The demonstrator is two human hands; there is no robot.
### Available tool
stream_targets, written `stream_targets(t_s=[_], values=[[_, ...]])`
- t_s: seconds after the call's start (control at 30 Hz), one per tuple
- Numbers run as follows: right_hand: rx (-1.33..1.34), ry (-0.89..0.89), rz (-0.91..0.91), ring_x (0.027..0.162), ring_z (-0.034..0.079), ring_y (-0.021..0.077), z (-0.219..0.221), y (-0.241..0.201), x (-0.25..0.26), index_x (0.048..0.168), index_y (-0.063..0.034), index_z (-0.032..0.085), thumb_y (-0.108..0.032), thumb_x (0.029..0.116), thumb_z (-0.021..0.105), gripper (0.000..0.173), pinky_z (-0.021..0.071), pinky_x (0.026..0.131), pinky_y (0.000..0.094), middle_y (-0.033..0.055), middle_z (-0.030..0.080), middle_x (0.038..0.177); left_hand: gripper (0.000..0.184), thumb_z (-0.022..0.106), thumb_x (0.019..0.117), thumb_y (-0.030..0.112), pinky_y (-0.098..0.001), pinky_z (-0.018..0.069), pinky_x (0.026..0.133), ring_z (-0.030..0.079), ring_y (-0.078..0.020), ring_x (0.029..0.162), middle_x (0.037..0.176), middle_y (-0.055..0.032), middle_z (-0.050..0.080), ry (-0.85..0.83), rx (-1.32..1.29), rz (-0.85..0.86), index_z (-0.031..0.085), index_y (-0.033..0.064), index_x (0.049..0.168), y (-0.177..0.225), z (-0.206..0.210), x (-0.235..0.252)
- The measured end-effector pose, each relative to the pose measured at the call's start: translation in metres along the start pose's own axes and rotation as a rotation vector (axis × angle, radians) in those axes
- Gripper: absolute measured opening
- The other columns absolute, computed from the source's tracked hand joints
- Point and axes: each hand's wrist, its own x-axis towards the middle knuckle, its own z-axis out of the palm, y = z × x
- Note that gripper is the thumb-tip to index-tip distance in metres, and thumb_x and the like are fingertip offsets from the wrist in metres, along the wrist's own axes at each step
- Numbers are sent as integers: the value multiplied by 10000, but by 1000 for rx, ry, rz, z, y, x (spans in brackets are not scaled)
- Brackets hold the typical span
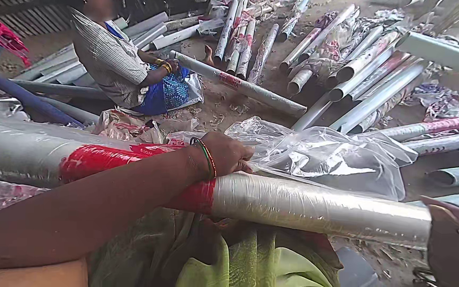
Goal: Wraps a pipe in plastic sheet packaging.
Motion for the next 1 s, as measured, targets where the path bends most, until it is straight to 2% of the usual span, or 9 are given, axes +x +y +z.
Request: stream_targets(t_s=[0.13, 0.27, 0.4, 0.47, 0.57, 0.63, 0.73, 0.87, 1.0], values=[[175, -183, -463, 901, 700, 327, 30, -71, 8, 1030, -65, 768, -476, 1034, 458, 515, 542, 737, 440, 136, 761, 1050, 429, 525, 1029, 486, -557, 499, 699, 679, -332, 863, 873, -130, 664, -130, 3, -77, 672, 83, 1038, -1, -7, 10], [22, -241, -589, 850, 724, 391, 57, -98, 20, 1099, -40, 777, -603, 968, 416, 682, 541, 571, 483, 139, 773, 1063, 443, 510, 1037, 477, -568, 500, 684, 685, -351, 837, 845, -150, 668, -122, 17, -50, 671, 64, 1020, -8, -5, 14], [-33, -184, -591, 791, 715, 378, 63, -100, 14, 1095, -27, 776, -637, 975, 377, 738, 493, 501, 447, 142, 778, 1037, 462, 484, 1052, 462, -583, 501, 660, 686, -382, 810, 807, -170, 657, -147, 72, 11, 661, 39, 993, -21, 0, 22], [-56, -160, -566, 770, 700, 358, 61, -101, -1, 1171, -26, 748, -634, 999, 360, 741, 460, 485, 425, 146, 765, 1110, 469, 463, 1063, 450, -612, 488, 696, 676, -416, 837, 830, -197, 655, -246, 95, -2, 659, 26, 1035, -27, -2, 30], [51, -223, -547, 750, 669, 291, 51, -101, -30, 1282, -28, 698, -534, 1010, 486, 613, 468, 546, 359, 157, 724, 1229, 488, 424, 1078, 444, -654, 488, 760, 680, -445, 934, 927, -223, 685, -424, 166, -27, 667, 23, 1113, -47, -6, 54], [255, -267, -540, 794, 638, 228, 52, -92, -49, 1247, -66, 713, -480, 1008, 577, 496, 488, 659, 269, 140, 721, 1161, 525, 400, 1079, 466, -668, 477, 795, 672, -457, 980, 970, -239, 690, -516, 180, -50, 657, 13, 1152, -65, 2, 68], [422, -306, -545, 894, 615, 177, 57, -80, -61, 1190, -118, 732, -396, 1021, 603, 350, 473, 792, 190, 97, 703, 1164, 558, 414, 1070, 490, -690, 470, 818, 664, -479, 1006, 998, -261, 687, -514, 157, -67, 660, -3, 1158, -84, 23, 80], [397, -306, -549, 884, 606, 178, 57, -80, -53, 1207, -139, 722, -377, 1037, 570, 330, 462, 757, 188, 109, 691, 1194, 557, 428, 1059, 505, -671, 462, 853, 658, -449, 1036, 1036, -244, 686, -509, 164, -100, 651, 5, 1165, -78, 13, 85], [522, -400, -507, 1088, 617, 102, 53, -80, -47, 1191, -130, 727, -327, 1022, 617, 282, 446, 913, 118, 138, 669, 1181, 573, 470, 1036, 537, -686, 439, 929, 647, -431, 1095, 1091, -233, 695, -489, 64, -202, 662, 43, 1254, -74, -1, 79]])
